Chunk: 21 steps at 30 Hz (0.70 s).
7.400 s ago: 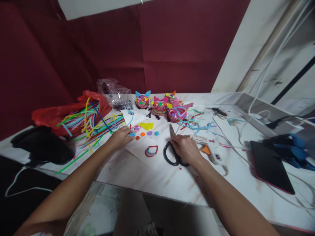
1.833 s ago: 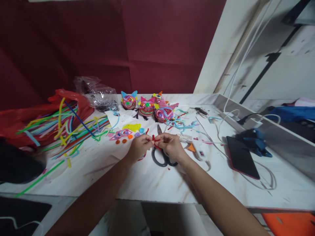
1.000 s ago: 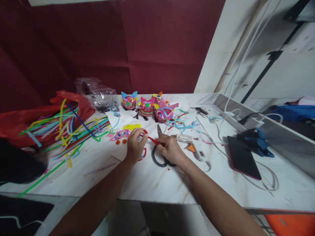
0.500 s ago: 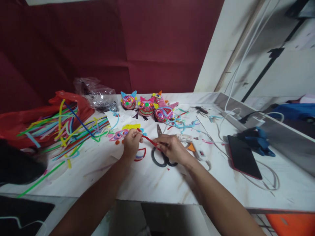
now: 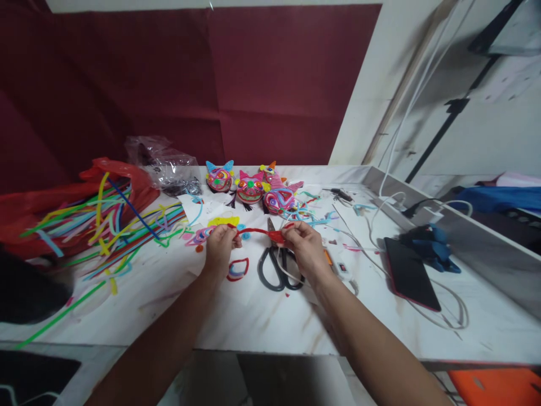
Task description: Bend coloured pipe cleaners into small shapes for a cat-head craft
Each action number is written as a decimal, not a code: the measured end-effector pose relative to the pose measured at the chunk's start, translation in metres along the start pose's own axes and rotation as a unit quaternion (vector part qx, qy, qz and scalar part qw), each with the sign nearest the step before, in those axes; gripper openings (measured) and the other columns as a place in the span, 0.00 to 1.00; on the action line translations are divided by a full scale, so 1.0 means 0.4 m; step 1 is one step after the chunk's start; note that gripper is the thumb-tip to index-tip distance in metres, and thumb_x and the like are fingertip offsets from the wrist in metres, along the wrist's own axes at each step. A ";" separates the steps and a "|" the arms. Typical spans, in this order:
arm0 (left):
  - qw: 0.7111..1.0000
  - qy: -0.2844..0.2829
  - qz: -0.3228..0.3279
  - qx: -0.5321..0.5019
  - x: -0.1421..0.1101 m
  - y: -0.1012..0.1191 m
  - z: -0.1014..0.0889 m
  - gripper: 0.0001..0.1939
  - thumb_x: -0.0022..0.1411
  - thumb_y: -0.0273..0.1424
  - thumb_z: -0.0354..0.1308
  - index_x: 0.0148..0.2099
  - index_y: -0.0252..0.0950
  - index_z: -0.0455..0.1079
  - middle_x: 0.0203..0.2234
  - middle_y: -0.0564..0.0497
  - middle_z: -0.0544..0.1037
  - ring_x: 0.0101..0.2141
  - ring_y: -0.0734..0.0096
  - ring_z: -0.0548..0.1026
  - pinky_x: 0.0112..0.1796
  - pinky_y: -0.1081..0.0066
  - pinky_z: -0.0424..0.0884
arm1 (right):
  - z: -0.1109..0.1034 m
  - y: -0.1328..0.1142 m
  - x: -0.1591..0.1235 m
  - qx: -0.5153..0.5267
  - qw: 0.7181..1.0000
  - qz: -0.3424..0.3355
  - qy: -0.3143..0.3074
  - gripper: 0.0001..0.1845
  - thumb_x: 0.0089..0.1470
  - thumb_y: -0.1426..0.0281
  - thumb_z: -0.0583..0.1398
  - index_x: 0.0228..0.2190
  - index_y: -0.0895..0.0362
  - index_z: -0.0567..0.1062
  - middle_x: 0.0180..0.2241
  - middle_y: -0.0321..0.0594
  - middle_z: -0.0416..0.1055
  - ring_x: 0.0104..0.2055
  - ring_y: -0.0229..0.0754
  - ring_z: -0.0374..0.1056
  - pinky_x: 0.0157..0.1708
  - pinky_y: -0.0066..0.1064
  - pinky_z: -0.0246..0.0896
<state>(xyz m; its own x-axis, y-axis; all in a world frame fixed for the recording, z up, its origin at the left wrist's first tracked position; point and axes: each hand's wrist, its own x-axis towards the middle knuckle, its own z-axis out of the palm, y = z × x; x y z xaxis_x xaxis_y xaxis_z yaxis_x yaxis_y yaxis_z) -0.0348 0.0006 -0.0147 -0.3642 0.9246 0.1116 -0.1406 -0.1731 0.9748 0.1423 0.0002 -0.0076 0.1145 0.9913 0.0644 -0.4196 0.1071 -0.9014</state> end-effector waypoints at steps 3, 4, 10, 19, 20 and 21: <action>1.000 -0.012 -0.018 -0.002 0.008 -0.006 -0.006 0.09 0.46 0.34 0.59 0.24 0.37 0.62 0.16 0.57 0.68 0.19 0.76 0.67 0.25 0.72 0.67 | 0.001 -0.003 0.001 0.022 1.000 0.016 0.002 0.09 0.33 0.73 0.66 0.23 0.57 0.73 0.21 0.31 0.70 0.22 0.34 0.68 0.24 0.26 0.69; 1.000 -0.010 -0.007 0.010 0.009 -0.007 -0.009 0.09 0.47 0.34 0.60 0.25 0.37 0.63 0.17 0.56 0.69 0.20 0.74 0.68 0.26 0.70 0.68 | 0.000 -0.004 0.001 0.022 1.000 0.019 -0.001 0.09 0.33 0.73 0.66 0.23 0.57 0.73 0.21 0.31 0.71 0.22 0.34 0.68 0.23 0.25 0.68; 0.895 0.008 0.355 0.272 -0.011 0.014 -0.026 0.10 0.57 0.32 0.60 0.43 0.44 0.76 0.48 0.45 0.77 0.52 0.54 0.71 0.55 0.53 0.62 | -0.003 -0.007 -0.004 -0.018 0.998 0.003 -0.056 0.09 0.35 0.73 0.68 0.22 0.57 0.73 0.20 0.30 0.71 0.19 0.32 0.67 0.18 0.22 0.65; 0.880 -0.282 0.246 0.294 -0.045 0.008 -0.008 0.12 0.63 0.36 0.53 0.33 0.37 0.75 0.26 0.51 0.79 0.31 0.67 0.74 0.36 0.68 0.69 | 0.009 -0.016 -0.020 0.003 0.991 0.035 -0.127 0.15 0.33 0.68 0.73 0.22 0.57 0.74 0.17 0.33 0.74 0.16 0.33 0.68 0.16 0.21 0.66; 0.900 -0.286 0.194 0.266 -0.044 0.006 -0.010 0.11 0.61 0.36 0.54 0.33 0.36 0.74 0.25 0.51 0.78 0.29 0.69 0.74 0.34 0.70 0.69 | 0.009 -0.016 -0.020 0.007 0.991 0.044 -0.125 0.15 0.33 0.67 0.73 0.22 0.58 0.74 0.17 0.34 0.75 0.16 0.33 0.68 0.16 0.21 0.66; 0.918 -0.286 0.146 0.235 -0.044 0.003 -0.011 0.11 0.60 0.37 0.56 0.33 0.36 0.74 0.25 0.52 0.77 0.28 0.70 0.73 0.32 0.71 0.68 | 0.009 -0.015 -0.019 0.010 0.991 0.055 -0.125 0.15 0.33 0.66 0.73 0.22 0.58 0.74 0.18 0.35 0.75 0.16 0.33 0.68 0.16 0.21 0.66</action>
<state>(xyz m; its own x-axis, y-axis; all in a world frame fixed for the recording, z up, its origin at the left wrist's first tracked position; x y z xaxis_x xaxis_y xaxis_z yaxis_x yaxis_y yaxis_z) -0.0325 -0.0173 -0.0162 0.2375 0.9121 0.3340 0.3475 -0.4009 0.8477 0.1409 -0.0076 -0.0011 -0.1586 0.9847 0.0722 -0.4346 -0.0040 -0.9006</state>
